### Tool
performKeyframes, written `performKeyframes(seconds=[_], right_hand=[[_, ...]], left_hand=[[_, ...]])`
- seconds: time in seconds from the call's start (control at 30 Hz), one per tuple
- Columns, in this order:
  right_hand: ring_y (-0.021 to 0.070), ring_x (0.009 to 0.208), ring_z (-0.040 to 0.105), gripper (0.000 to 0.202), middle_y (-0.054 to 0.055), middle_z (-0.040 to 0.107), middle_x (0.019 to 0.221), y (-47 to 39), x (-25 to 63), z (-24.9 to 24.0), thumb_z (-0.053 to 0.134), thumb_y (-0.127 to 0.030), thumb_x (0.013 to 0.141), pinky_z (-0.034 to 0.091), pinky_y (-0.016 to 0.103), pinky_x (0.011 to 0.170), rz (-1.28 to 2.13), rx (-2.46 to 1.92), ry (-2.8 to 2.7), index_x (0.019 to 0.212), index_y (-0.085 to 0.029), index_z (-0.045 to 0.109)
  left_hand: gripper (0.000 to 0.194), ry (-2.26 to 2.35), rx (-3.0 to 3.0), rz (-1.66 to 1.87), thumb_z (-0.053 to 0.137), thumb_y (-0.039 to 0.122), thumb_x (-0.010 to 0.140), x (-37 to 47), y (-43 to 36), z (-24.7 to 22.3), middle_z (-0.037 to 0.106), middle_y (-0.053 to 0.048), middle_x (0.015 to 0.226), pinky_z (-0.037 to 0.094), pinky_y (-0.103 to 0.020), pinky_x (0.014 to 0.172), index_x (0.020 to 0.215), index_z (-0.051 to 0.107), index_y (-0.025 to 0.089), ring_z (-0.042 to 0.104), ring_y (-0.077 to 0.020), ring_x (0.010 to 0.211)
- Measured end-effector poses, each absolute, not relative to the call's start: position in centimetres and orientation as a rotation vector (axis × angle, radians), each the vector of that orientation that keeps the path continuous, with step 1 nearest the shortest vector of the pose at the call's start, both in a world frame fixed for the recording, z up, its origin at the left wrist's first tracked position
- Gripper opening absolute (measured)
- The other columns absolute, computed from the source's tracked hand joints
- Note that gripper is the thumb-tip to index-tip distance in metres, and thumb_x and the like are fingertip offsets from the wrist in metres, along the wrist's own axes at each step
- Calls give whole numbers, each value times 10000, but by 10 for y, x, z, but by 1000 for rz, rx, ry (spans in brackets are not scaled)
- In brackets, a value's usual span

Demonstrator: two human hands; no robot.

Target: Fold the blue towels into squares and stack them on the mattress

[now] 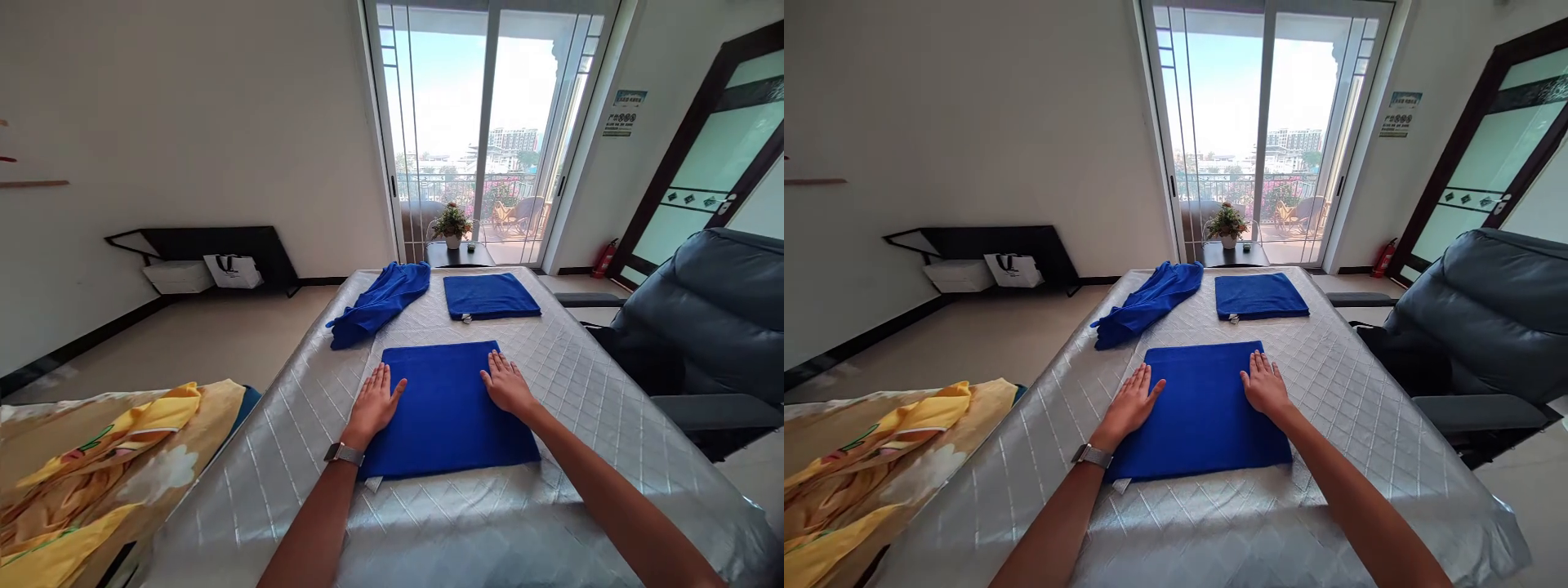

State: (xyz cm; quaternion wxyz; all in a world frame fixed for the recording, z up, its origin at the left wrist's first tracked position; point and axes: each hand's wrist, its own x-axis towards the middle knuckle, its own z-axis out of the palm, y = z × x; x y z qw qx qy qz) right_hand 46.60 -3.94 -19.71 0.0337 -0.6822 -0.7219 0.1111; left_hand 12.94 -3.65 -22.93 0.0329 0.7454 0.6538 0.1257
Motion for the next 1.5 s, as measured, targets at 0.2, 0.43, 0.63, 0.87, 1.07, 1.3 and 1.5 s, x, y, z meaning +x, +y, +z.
performKeyframes(seconds=[0.2, 0.43, 0.63, 0.87, 1.07, 1.3, 1.5], right_hand=[[201, 1581, 80, 689, 100, 133, 1707, 0, 468, -191, 148, -446, 1068, 72, 375, 1265, 316, -2051, -2209, 1633, -52, 182], [188, 1581, 72, 681, 104, 113, 1710, 7, 472, -207, 152, -443, 1075, 50, 355, 1264, 312, -2025, -2165, 1637, -59, 165], [197, 1580, 88, 687, 106, 148, 1704, 9, 472, -210, 168, -447, 1071, 40, 361, 1266, 334, -1983, -2131, 1632, -52, 184], [217, 1578, 112, 684, 113, 173, 1698, 12, 472, -215, 181, -428, 1064, 65, 391, 1270, 266, -1978, -2134, 1626, -40, 204], [213, 1581, 96, 646, 113, 130, 1704, 10, 478, -219, 250, -292, 1033, 71, 382, 1269, 226, -1942, -2233, 1628, -43, 204], [219, 1577, 123, 676, 110, 188, 1694, 12, 473, -215, 191, -415, 1060, 75, 396, 1271, 253, -1964, -2137, 1624, -43, 221], [203, 1581, 96, 682, 97, 159, 1700, 11, 473, -214, 178, -424, 1059, 55, 392, 1271, 311, -1982, -2130, 1630, -52, 198]], left_hand=[[868, 1998, 2326, 379, 157, 680, 1009, 124, -35, -232, 278, -221, 1647, 273, -493, 1251, 1588, 304, 50, 308, -301, 1531], [956, 2026, 2350, 317, 116, 729, 979, 120, -30, -234, 272, -203, 1652, 219, -479, 1276, 1578, 297, 5, 285, -295, 1541], [909, 2077, 2381, 393, 154, 713, 991, 129, -31, -225, 335, -213, 1629, 270, -505, 1258, 1553, 378, 35, 329, -307, 1521], [741, 1527, 2598, 331, 197, 621, 1042, 247, -26, -204, 345, -168, 1641, 293, -479, 1250, 1570, 377, 133, 304, -266, 1535], [727, 1449, 2615, 355, 128, 553, 1058, 350, -1, -195, 340, -155, 1644, 226, -467, 1279, 1578, 354, 98, 254, -250, 1554], [759, 1713, 2493, 290, 177, 598, 1041, 278, 15, -206, 296, -143, 1661, 190, -464, 1288, 1585, 338, 93, 238, -252, 1560], [836, 2027, 2309, 268, 164, 645, 1021, 157, 21, -215, 259, -181, 1664, 192, -492, 1281, 1589, 301, 46, 241, -285, 1557]])
